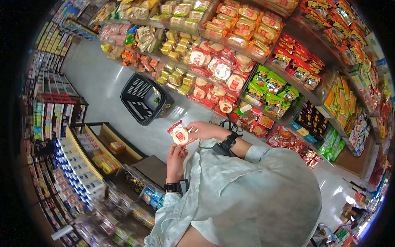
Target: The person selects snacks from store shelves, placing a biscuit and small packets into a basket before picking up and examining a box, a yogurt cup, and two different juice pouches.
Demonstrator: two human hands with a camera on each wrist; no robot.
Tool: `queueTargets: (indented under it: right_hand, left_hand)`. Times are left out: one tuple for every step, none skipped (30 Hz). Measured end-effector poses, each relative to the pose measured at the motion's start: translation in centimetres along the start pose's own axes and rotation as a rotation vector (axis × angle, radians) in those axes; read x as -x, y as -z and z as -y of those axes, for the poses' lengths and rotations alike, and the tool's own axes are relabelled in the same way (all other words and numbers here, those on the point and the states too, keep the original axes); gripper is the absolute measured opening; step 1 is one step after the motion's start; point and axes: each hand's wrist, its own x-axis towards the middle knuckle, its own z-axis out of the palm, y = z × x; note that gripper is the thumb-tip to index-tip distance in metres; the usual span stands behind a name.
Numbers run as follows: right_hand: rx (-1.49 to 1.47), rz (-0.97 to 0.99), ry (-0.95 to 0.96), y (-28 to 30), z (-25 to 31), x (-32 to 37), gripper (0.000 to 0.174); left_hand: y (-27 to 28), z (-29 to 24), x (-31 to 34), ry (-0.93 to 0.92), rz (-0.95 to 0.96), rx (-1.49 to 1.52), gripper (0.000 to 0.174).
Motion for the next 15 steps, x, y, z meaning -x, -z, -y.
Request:
queueTargets:
  right_hand:
    - [0.033, -0.007, 0.008, 1.1, 0.6, -0.8, 0.047]
    - [0.046, -0.055, 0.035, 2.2, 0.9, -1.2, 0.047]
    - [0.059, -0.107, 0.062, 3.2, 1.2, -1.5, 0.046]
    - [0.073, -0.162, 0.091, 4.3, 1.4, -2.0, 0.046]
    - [-0.010, -0.204, 0.092, 5.4, 0.9, -2.7, 0.047]
    - [-0.092, -0.247, 0.092, 6.5, -0.1, -3.2, 0.047]
    - [-0.167, -0.291, 0.094, 7.7, -0.6, -3.3, 0.048]
    - [-0.226, -0.365, 0.080, 8.9, 0.0, -2.7, 0.048]
    - [-0.284, -0.440, 0.071, 10.1, 0.7, -1.9, 0.049]
    - [-0.344, -0.514, 0.065, 11.2, 1.2, -1.3, 0.049]
    - [-0.366, -0.574, 0.110, 12.5, 0.8, -1.1, 0.046]
    - [-0.381, -0.663, 0.156, 13.6, 0.9, -0.6, 0.045]
    - [-0.394, -0.751, 0.199, 14.7, 1.3, 0.2, 0.044]
    - [-0.405, -0.839, 0.238, 15.6, 1.7, 1.0, 0.044]
    - [-0.473, -0.910, 0.252, 16.7, 2.1, 1.7, 0.043]
  left_hand:
    - [-0.2, -1.2, -1.4, 0.009, 0.009, -0.029, 0.025]
    - [-0.5, -1.9, -2.5, 0.020, 0.018, -0.054, 0.026]
    - [-1.6, -3.0, -3.5, 0.016, 0.018, -0.093, 0.026]
    - [-2.7, -4.3, -4.8, 0.009, 0.021, -0.134, 0.026]
    - [-3.9, -5.5, -5.9, 0.005, 0.026, -0.175, 0.026]
    - [-5.2, -6.5, -6.9, 0.002, 0.051, -0.218, 0.027]
    - [-6.7, -7.5, -8.1, -0.005, 0.081, -0.257, 0.027]
    - [-8.2, -8.4, -9.5, -0.019, 0.114, -0.293, 0.028]
    - [-9.8, -9.2, -10.8, -0.018, 0.162, -0.306, 0.028]
    - [-11.3, -9.8, -12.4, -0.036, 0.224, -0.323, 0.031]
    - [-12.6, -10.0, -14.0, -0.052, 0.286, -0.344, 0.033]
    - [-14.1, -10.5, -15.5, -0.064, 0.347, -0.366, 0.035]
    - [-16.4, -11.4, -16.2, -0.085, 0.405, -0.406, 0.040]
    - [-18.7, -12.5, -16.6, -0.105, 0.462, -0.443, 0.046]
    - [-20.3, -13.4, -17.0, -0.125, 0.541, -0.460, 0.058]
